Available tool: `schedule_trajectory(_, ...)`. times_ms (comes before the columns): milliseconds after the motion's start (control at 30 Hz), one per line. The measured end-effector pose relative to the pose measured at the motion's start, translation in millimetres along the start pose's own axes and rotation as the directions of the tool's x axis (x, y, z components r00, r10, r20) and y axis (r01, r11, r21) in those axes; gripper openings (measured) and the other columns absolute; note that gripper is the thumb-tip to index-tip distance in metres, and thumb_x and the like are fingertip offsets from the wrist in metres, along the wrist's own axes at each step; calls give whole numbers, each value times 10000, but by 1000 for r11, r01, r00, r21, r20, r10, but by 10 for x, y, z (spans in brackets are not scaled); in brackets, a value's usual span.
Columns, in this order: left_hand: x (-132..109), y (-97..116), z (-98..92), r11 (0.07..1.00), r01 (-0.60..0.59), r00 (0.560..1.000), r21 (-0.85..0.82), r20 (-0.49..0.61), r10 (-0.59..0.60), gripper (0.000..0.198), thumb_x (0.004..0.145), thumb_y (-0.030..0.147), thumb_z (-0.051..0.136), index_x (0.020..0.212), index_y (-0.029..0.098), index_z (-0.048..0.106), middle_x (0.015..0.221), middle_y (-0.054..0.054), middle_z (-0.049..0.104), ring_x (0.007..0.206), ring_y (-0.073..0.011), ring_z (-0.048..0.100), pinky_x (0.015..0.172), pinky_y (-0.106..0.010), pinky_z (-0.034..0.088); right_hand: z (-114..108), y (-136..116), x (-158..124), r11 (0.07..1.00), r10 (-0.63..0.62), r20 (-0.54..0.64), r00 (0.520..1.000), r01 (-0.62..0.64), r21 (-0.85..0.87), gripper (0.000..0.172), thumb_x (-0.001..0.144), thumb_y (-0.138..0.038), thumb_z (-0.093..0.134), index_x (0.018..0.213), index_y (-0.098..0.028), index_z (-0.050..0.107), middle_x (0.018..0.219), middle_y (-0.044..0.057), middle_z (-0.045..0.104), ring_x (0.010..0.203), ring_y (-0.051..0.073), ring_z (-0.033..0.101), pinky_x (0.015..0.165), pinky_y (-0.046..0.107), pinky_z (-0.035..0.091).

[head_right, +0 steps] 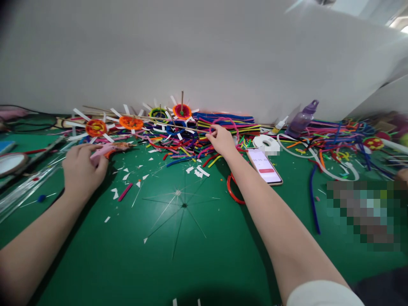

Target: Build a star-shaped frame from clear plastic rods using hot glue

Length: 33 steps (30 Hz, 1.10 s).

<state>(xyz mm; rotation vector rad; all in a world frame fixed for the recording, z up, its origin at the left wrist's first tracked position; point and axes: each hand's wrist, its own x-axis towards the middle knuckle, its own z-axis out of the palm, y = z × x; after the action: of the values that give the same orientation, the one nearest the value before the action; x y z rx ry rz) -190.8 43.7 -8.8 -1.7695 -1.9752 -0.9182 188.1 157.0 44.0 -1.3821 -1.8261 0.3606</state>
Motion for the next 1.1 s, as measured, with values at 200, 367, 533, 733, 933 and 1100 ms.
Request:
schedule_trajectory(200,-1,-11,5,1000,-9,1000,17,2,9,367,831,325,417,1114,128,542,1139,-143,548,1128,-259,480,945,-369,349,-110,-83,-257,998,0,-38,999,-2,-61,228,774,-237,566,992,-194,618,767,34,696,724,208,648,746,391,497)
schedule_trajectory(367,-10,10,-14,999,-4,1000,39,-8,4,374,839,344,412,1110,128,553,1113,-144,551,1074,-270,497,914,-368,352,-320,-301,-665,998,-59,-46,997,60,9,182,810,-239,535,965,-205,624,795,30,694,738,186,647,717,348,503)
schedule_trajectory(533,-31,57,-66,997,12,999,75,-45,-8,364,854,325,377,1101,127,559,1058,-141,566,1067,-276,494,899,-391,329,-321,-485,-1210,970,-213,-70,975,203,-132,153,867,-241,489,947,-217,616,909,46,697,818,196,634,792,375,460)
schedule_trajectory(733,-175,283,-240,966,-241,951,98,-173,255,249,771,276,503,984,186,594,931,-80,620,932,-244,552,918,-424,318,-152,-442,-1571,874,-460,8,888,454,-172,115,852,-192,514,931,-239,583,872,13,694,783,174,630,815,387,410)
schedule_trajectory(933,-553,906,-434,937,-331,943,-113,-74,325,136,749,272,526,869,307,579,784,17,650,755,-210,605,864,-444,373,-149,-370,-1607,823,-548,143,824,561,-82,216,848,-189,535,1059,-223,566,1067,37,680,989,174,620,968,411,401)
schedule_trajectory(1100,-694,1219,-448,831,-473,870,-294,-5,493,162,749,204,567,893,279,578,816,11,689,725,-169,633,769,-368,440,-133,-328,-1605,808,-578,167,799,589,-27,266,875,-210,524,1139,-205,555,1156,62,657,1087,171,598,1038,438,387)
